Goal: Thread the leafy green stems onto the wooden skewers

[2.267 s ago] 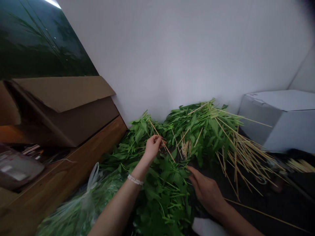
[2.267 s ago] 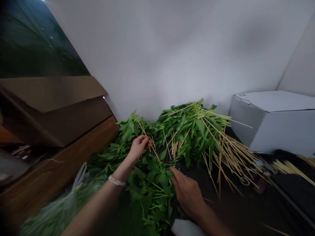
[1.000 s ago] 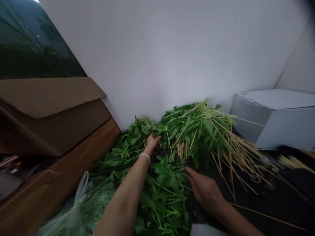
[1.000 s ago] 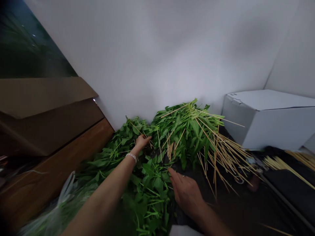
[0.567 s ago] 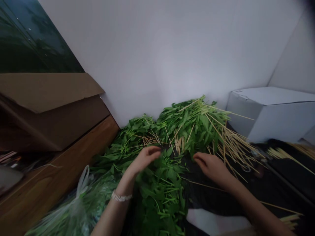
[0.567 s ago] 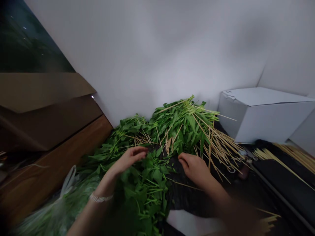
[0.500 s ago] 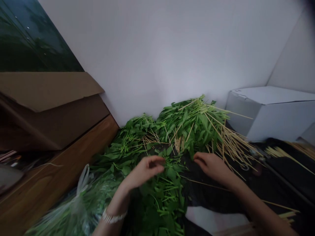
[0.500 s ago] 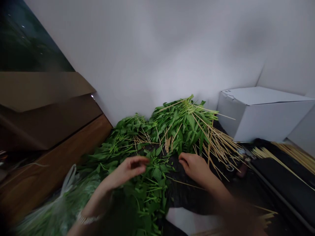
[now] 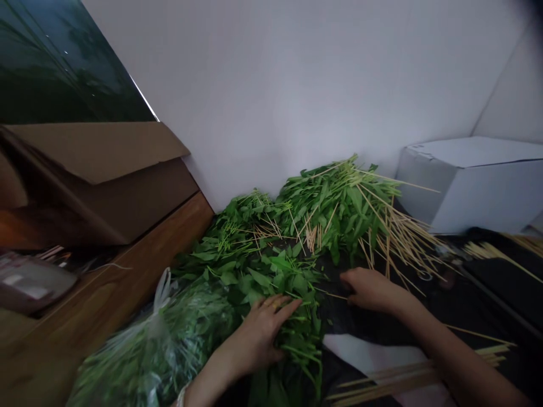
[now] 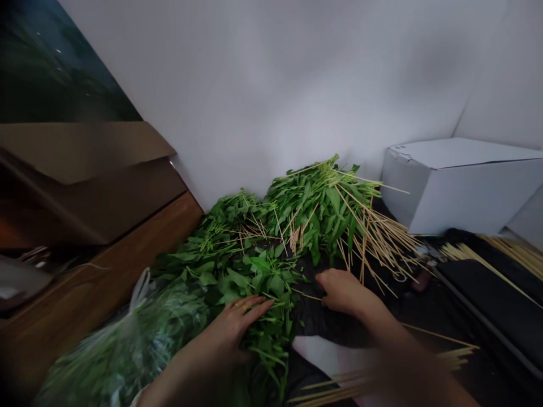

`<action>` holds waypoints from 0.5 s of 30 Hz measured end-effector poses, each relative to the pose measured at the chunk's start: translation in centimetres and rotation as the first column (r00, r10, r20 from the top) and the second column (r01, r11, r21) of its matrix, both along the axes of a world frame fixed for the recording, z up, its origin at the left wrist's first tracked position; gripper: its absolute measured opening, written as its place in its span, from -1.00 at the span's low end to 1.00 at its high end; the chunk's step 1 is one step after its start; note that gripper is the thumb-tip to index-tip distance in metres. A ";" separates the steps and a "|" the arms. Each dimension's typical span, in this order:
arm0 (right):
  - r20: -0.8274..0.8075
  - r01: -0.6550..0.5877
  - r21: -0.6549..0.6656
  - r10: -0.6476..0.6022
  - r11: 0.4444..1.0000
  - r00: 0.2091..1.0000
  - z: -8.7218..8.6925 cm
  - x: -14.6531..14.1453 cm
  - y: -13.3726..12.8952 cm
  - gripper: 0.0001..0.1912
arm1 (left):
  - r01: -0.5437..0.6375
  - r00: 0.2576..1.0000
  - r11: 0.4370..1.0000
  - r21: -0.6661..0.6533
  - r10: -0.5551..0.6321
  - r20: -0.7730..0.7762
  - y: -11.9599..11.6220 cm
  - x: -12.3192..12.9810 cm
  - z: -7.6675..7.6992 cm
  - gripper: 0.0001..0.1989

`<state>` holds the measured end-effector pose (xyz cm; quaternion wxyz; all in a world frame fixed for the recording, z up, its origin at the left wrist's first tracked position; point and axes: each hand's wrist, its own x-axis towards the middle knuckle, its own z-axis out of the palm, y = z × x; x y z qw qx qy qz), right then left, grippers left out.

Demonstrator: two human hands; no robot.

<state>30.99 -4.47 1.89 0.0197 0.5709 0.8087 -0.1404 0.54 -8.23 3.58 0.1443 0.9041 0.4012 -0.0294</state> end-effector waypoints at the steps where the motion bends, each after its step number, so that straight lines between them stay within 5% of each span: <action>1: 0.001 -0.006 0.005 0.006 1.000 1.000 -0.2 -0.1 0.0 -0.87 | -0.004 1.000 1.000 0.026 0.004 0.005 0.4 0.3 0.5 -0.02; 5: 0.010 -0.017 0.041 0.017 0.999 1.000 -0.6 -0.3 0.1 -0.80 | -0.088 0.996 0.963 0.256 0.088 0.012 2.5 1.7 1.4 -0.30; 8: 0.009 -0.025 0.060 0.025 0.998 1.000 -0.8 -0.3 0.3 -0.78 | -0.147 0.989 0.891 0.429 0.134 0.061 3.9 3.1 0.2 -0.41; 12: 0.009 -0.034 0.080 0.033 0.996 0.999 -0.7 -0.3 0.3 -0.79 | -0.075 0.997 0.936 0.343 0.069 0.030 3.9 3.7 -0.9 -0.31; 15: 0.012 -0.026 0.098 0.024 0.995 1.000 -0.5 -0.3 0.2 -0.79 | -0.090 0.991 0.949 0.301 0.056 0.121 1.9 3.7 0.7 -0.23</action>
